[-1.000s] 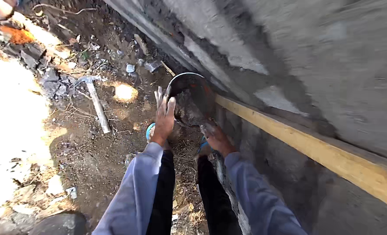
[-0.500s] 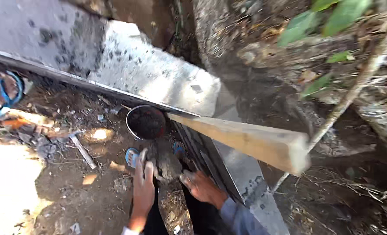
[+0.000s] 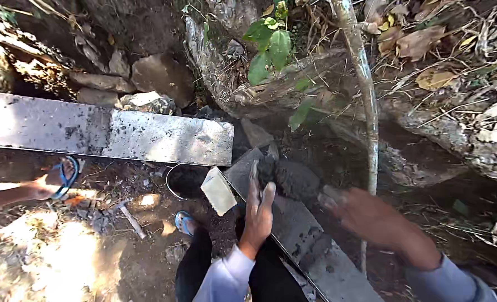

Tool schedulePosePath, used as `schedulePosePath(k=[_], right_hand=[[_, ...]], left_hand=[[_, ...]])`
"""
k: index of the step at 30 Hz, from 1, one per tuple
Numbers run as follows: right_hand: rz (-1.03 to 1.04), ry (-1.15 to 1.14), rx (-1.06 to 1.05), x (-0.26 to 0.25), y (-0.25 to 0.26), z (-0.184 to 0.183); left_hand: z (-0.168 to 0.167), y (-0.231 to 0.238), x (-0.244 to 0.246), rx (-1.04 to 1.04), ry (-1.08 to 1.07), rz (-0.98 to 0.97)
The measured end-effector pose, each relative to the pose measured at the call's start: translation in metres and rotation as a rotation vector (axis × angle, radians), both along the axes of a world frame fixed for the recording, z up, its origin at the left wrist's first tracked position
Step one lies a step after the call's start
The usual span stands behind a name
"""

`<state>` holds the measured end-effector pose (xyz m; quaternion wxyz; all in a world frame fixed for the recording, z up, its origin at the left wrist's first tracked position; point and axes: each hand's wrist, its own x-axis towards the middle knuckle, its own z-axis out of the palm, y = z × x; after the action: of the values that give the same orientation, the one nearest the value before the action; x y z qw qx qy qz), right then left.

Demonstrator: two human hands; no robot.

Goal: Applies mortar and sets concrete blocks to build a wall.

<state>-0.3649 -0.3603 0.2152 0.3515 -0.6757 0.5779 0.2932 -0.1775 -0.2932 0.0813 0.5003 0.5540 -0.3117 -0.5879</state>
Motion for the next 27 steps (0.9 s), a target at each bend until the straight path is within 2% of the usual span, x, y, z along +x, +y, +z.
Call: schedulePosePath(k=[3,8,12,16,19,22,24,27], right_hand=[[0.058,0.061,-0.079,0.017,-0.043,-0.025],[-0.037,0.113,-0.129,0.089,-0.082,-0.106],[-0.042,-0.031,-0.346,0.064,-0.083,-0.136],[0.031,-0.086,-0.388,0.026,-0.103,-0.176],[0.192,-0.133,-0.352,0.019,-0.112,-0.209],[0.365,-0.189,-0.312,0.011,-0.107,-0.234],[0.451,-0.192,-0.272,0.006,-0.105,-0.236],[0.501,-0.167,-0.214,0.007,-0.118,-0.219]], left_hand=[[-0.017,-0.026,-0.008,0.1,-0.044,0.013],[-0.035,0.012,-0.009,0.172,-0.482,-0.139],[-0.057,0.046,-0.009,0.093,-0.96,-0.389],[-0.071,0.048,-0.017,0.063,-1.31,-0.589],[-0.069,0.042,-0.021,0.08,-1.406,-0.655],[-0.062,0.037,-0.019,0.128,-1.41,-0.726],[-0.062,0.036,-0.018,0.118,-1.436,-0.735],[-0.061,0.035,-0.02,0.118,-1.454,-0.756]])
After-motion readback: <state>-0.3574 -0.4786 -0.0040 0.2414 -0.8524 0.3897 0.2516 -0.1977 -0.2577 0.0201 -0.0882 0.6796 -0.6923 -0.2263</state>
